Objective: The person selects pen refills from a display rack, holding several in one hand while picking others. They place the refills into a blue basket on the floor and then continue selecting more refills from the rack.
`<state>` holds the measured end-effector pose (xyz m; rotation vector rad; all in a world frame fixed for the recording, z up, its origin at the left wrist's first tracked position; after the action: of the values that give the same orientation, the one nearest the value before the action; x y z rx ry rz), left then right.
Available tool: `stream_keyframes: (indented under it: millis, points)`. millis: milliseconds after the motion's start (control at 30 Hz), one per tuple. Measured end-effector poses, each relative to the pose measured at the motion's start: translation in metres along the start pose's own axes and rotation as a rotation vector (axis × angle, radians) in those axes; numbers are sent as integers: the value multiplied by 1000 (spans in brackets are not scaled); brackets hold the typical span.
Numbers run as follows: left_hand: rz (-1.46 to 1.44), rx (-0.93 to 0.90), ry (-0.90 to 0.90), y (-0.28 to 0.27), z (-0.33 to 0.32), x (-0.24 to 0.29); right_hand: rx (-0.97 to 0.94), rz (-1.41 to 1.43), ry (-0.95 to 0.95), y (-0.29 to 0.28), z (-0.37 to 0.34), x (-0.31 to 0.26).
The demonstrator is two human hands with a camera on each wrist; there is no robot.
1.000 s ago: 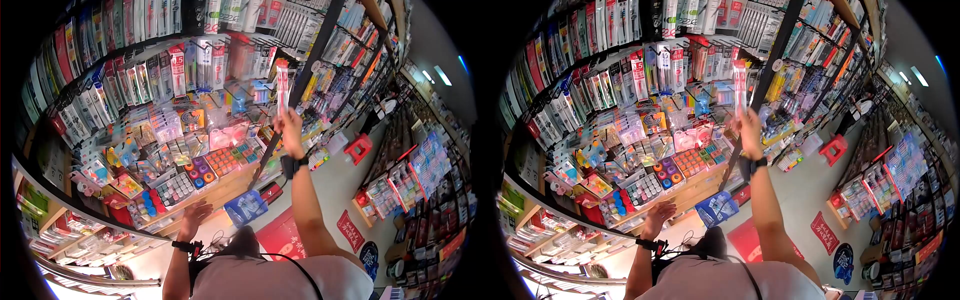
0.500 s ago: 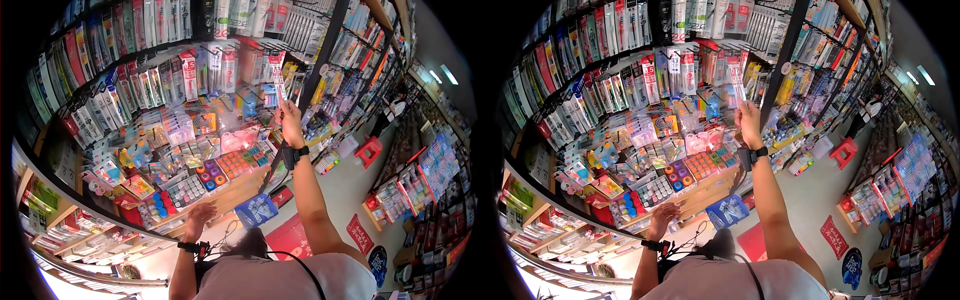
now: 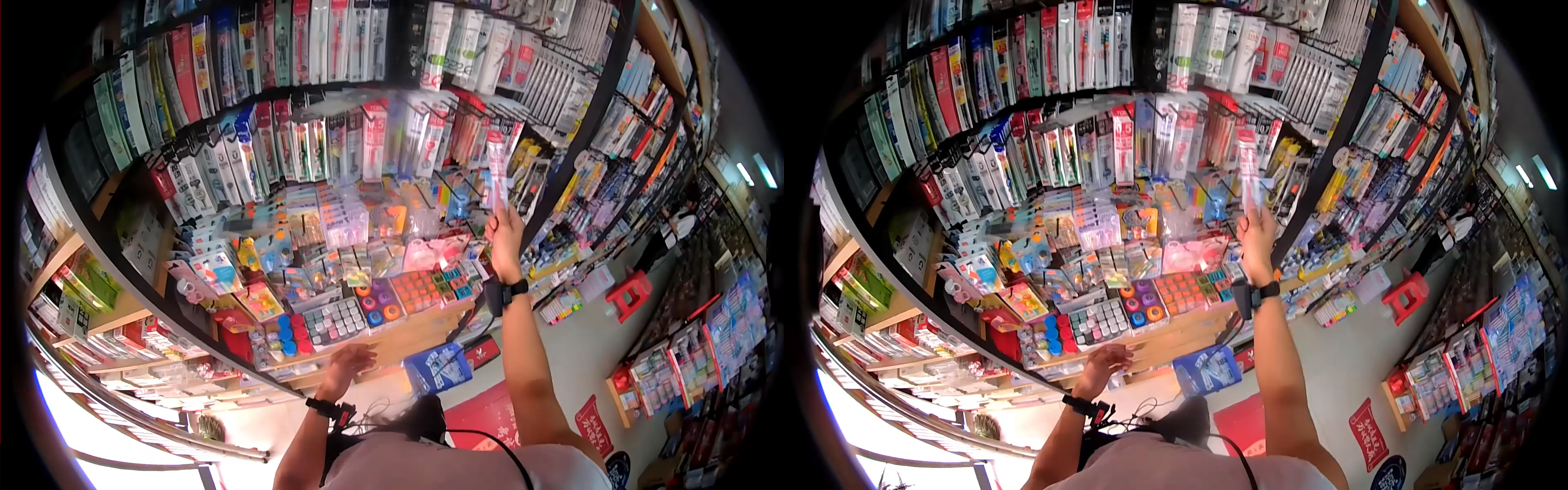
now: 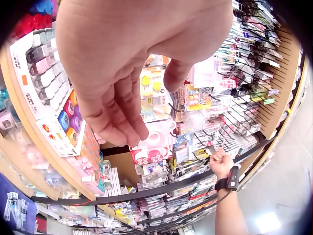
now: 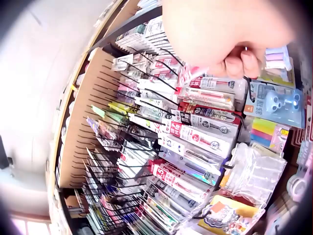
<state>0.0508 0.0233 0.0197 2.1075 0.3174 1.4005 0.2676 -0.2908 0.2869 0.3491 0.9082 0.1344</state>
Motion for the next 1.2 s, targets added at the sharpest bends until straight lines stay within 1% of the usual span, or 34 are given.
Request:
stream_keyframes:
  millis: [33,67,100,167,233,267,300,367,500,533,567,633,667,700,733,767,800,833,867,900,967,1033,1067,1100,1167,1200]
  points:
    - [8,-15,32,2,1,2,63,-2,-35,-1,1,-2]
    - [28,5,24,1,1,3,124,2,-66,-4,4,-1]
    - [34,31,-1,2,0,5,138,-1,-111,-3,6,-3]
    - [1,10,-7,-4,1,2,85,-5,-68,3,5,-3]
    - [3,27,-27,-7,2,1,-117,-5,49,12,6,2]
    - [6,35,-23,-6,1,3,-88,59,0,13,6,4]
    - [12,29,-19,-6,1,4,-86,61,-10,14,6,5]
    - [2,66,-33,-8,1,3,120,59,-113,5,9,1]
    - [0,71,-37,-13,3,0,166,18,-105,7,7,-4]
    - [-11,69,-43,-15,5,-2,25,13,-90,6,10,1]
    - [-4,66,-45,-14,7,0,32,14,-95,5,10,1]
    - [6,61,-53,-12,7,0,137,47,-182,3,10,-2]
    - [4,21,-42,-10,9,-1,273,-17,-183,-3,10,-5]
    - [-11,1,-24,-12,10,-2,330,-74,-237,-14,13,0]
    - [-17,-36,9,-8,7,0,317,-44,-260,-10,13,-8]
    - [-46,-59,-14,-11,10,-3,307,-136,-267,-10,13,-13]
    - [20,-11,-2,-15,12,-6,301,-144,-239,-8,12,-17]
    - [19,-57,43,-9,7,-2,267,-114,-272,-6,13,-16]
    - [19,-80,35,-7,6,-1,99,-67,-213,9,10,-26]
    - [28,-69,35,-3,4,2,-57,-43,-158,13,13,-17]
    - [33,-32,4,3,1,7,-1,-120,-182,11,11,-16]
    - [19,-8,4,2,0,8,101,-147,-319,4,10,-22]
    - [19,-4,-4,2,0,8,153,-80,-338,6,9,-26]
    - [10,2,2,2,0,9,140,-14,-379,12,6,-34]
    - [12,44,-29,1,0,6,153,-1,-388,19,4,-39]
    - [5,34,-25,1,0,6,146,-3,-381,21,5,-39]
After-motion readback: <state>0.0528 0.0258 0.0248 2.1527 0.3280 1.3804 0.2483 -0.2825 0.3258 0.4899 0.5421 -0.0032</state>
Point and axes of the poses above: each hand's wrist, its own z-axis towards the middle knuckle, its own y-axis out of the palm, x = y × z, the point moved 5 cm from there along z, towards the middle knuckle, and after that the axes turned 15 degrees about -y, right-handed, at the moved point
